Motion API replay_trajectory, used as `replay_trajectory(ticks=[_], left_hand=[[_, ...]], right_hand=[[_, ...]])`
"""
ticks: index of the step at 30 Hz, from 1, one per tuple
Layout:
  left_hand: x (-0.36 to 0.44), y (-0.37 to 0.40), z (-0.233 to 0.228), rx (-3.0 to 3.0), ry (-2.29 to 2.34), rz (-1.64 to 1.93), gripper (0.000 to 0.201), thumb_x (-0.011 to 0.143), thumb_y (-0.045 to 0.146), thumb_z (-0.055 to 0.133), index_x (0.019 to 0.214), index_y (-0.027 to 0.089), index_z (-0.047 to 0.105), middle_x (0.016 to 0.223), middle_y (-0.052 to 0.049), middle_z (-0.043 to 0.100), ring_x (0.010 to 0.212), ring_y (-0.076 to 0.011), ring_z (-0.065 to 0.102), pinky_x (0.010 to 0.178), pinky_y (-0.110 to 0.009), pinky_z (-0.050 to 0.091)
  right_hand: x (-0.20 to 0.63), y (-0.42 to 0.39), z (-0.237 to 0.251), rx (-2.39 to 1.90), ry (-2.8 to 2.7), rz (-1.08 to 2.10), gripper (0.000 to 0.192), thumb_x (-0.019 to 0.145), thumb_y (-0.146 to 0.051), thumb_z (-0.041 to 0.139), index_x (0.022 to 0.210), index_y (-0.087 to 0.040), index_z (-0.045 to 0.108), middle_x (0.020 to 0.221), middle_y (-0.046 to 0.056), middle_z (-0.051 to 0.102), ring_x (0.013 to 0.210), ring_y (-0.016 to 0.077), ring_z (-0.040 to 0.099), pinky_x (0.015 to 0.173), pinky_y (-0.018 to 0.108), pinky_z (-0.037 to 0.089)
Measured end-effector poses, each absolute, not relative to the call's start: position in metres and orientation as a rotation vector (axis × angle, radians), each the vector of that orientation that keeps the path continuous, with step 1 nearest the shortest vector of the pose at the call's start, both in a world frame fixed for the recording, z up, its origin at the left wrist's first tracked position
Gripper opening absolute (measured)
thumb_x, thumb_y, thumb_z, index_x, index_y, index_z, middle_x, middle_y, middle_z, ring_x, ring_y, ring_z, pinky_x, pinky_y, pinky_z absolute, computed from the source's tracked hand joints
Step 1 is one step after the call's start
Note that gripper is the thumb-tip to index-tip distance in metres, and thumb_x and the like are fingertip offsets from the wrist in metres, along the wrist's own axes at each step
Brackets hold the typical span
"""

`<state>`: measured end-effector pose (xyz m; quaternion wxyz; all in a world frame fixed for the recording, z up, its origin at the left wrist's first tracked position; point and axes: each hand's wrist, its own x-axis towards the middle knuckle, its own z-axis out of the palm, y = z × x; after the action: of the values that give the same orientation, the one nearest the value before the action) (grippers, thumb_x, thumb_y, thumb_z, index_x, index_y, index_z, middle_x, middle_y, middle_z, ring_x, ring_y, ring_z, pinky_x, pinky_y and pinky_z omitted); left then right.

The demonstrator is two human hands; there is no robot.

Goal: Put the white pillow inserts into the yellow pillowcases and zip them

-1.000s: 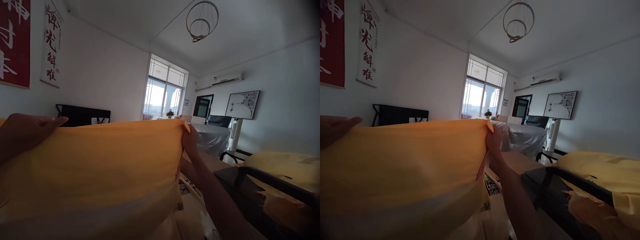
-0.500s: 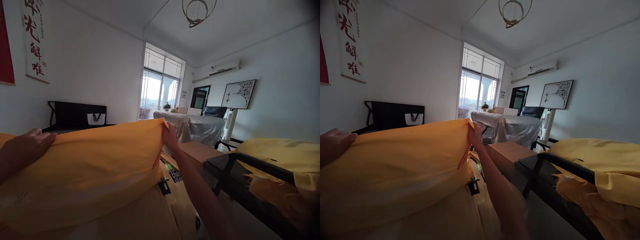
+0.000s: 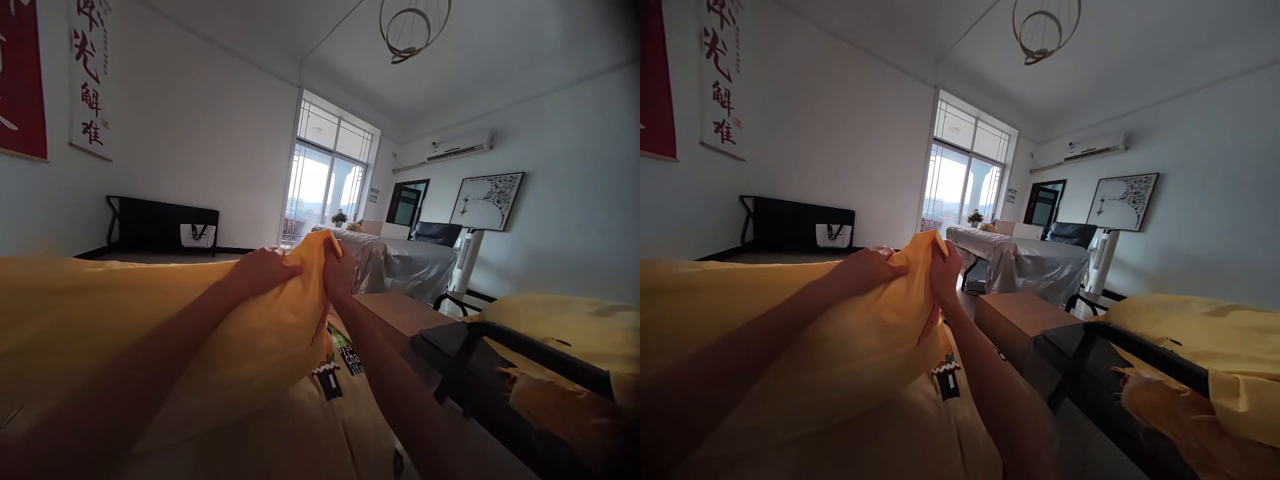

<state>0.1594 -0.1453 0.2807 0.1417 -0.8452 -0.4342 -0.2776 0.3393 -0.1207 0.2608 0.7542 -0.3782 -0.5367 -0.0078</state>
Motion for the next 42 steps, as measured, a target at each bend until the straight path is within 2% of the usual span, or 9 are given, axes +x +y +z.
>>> replay_trajectory(ticks=[4, 10, 13, 17, 21, 27, 32, 36, 42], left_hand=[[0.185, -0.151, 0.270, -2.256, -0.895, -0.802, 0.038, 0.096, 0.040, 0.030, 0.099, 0.013, 0.057, 0.098, -0.012, 0.064, 0.095, -0.0245, 0.062, 0.074, -0.033, 0.046], [0.170, -0.165, 0.267, -2.177, -1.008, -0.703, 0.046, 0.092, 0.052, 0.033, 0.096, 0.013, 0.057, 0.079, -0.009, 0.066, 0.068, -0.0233, 0.063, 0.058, -0.033, 0.044], [0.179, -0.176, 0.267, -2.083, -0.966, -0.715, 0.026, 0.092, 0.025, 0.037, 0.094, 0.012, 0.059, 0.087, -0.012, 0.064, 0.084, -0.0255, 0.062, 0.066, -0.035, 0.046], [0.202, -0.185, 0.262, -2.023, -1.177, -0.763, 0.029, 0.084, 0.003, 0.030, 0.095, 0.009, 0.056, 0.088, -0.015, 0.062, 0.090, -0.0273, 0.061, 0.073, -0.036, 0.045], [0.204, -0.176, 0.261, -2.132, -1.386, -0.918, 0.026, 0.090, 0.014, 0.027, 0.098, 0.013, 0.052, 0.080, -0.010, 0.064, 0.075, -0.0254, 0.063, 0.062, -0.033, 0.041], [0.181, -0.155, 0.266, -2.383, -1.248, -1.043, 0.049, 0.084, 0.067, 0.034, 0.074, 0.021, 0.047, 0.062, -0.002, 0.058, 0.065, -0.0230, 0.059, 0.057, -0.029, 0.032], [0.173, -0.151, 0.267, -2.536, -1.095, -1.444, 0.038, 0.083, 0.052, 0.047, 0.064, 0.021, 0.035, 0.057, 0.003, 0.045, 0.055, -0.0130, 0.044, 0.056, -0.027, 0.030], [0.182, -0.163, 0.275, -2.467, -1.169, -1.620, 0.025, 0.083, 0.043, 0.047, 0.073, 0.021, 0.041, 0.063, 0.003, 0.048, 0.058, -0.0126, 0.044, 0.055, -0.027, 0.032], [0.211, -0.198, 0.307, -2.326, -1.225, -1.371, 0.032, 0.089, 0.043, 0.039, 0.073, 0.018, 0.050, 0.067, -0.003, 0.055, 0.062, -0.0163, 0.051, 0.055, -0.030, 0.032]], right_hand=[[0.338, -0.141, 0.266, -0.784, -1.219, -0.116, 0.035, 0.085, -0.045, 0.048, 0.061, -0.020, 0.042, 0.057, -0.006, 0.036, 0.055, 0.0101, 0.034, 0.050, 0.023, 0.027], [0.348, -0.152, 0.264, -0.756, -1.206, -0.176, 0.030, 0.085, -0.042, 0.049, 0.064, -0.020, 0.047, 0.058, -0.006, 0.041, 0.055, 0.0105, 0.036, 0.050, 0.023, 0.029], [0.350, -0.157, 0.265, -0.733, -1.245, -0.156, 0.031, 0.084, -0.042, 0.051, 0.063, -0.020, 0.046, 0.056, -0.006, 0.039, 0.055, 0.0103, 0.035, 0.050, 0.023, 0.028], [0.350, -0.159, 0.266, -0.731, -1.314, -0.081, 0.036, 0.083, -0.044, 0.054, 0.059, -0.020, 0.042, 0.057, -0.006, 0.035, 0.055, 0.0097, 0.032, 0.050, 0.023, 0.027], [0.351, -0.153, 0.268, -0.759, -1.350, -0.016, 0.033, 0.080, -0.044, 0.055, 0.059, -0.020, 0.047, 0.057, -0.006, 0.037, 0.055, 0.0099, 0.032, 0.050, 0.023, 0.028], [0.364, -0.142, 0.264, -0.741, -1.311, 0.159, 0.029, 0.072, -0.044, 0.063, 0.065, -0.018, 0.055, 0.058, -0.004, 0.045, 0.055, 0.0104, 0.038, 0.050, 0.023, 0.033], [0.370, -0.148, 0.243, -0.704, -1.424, 0.475, 0.038, 0.070, -0.054, 0.064, 0.082, -0.018, 0.061, 0.066, 0.000, 0.056, 0.062, 0.0143, 0.049, 0.054, 0.025, 0.040], [0.351, -0.155, 0.236, -0.805, -1.328, 0.227, 0.039, 0.075, -0.050, 0.060, 0.057, -0.019, 0.046, 0.054, -0.004, 0.042, 0.052, 0.0095, 0.037, 0.046, 0.023, 0.031], [0.316, -0.179, 0.253, -0.756, -1.251, -0.119, 0.037, 0.081, -0.041, 0.052, 0.055, -0.021, 0.034, 0.051, -0.006, 0.032, 0.051, 0.0087, 0.030, 0.045, 0.023, 0.027]])
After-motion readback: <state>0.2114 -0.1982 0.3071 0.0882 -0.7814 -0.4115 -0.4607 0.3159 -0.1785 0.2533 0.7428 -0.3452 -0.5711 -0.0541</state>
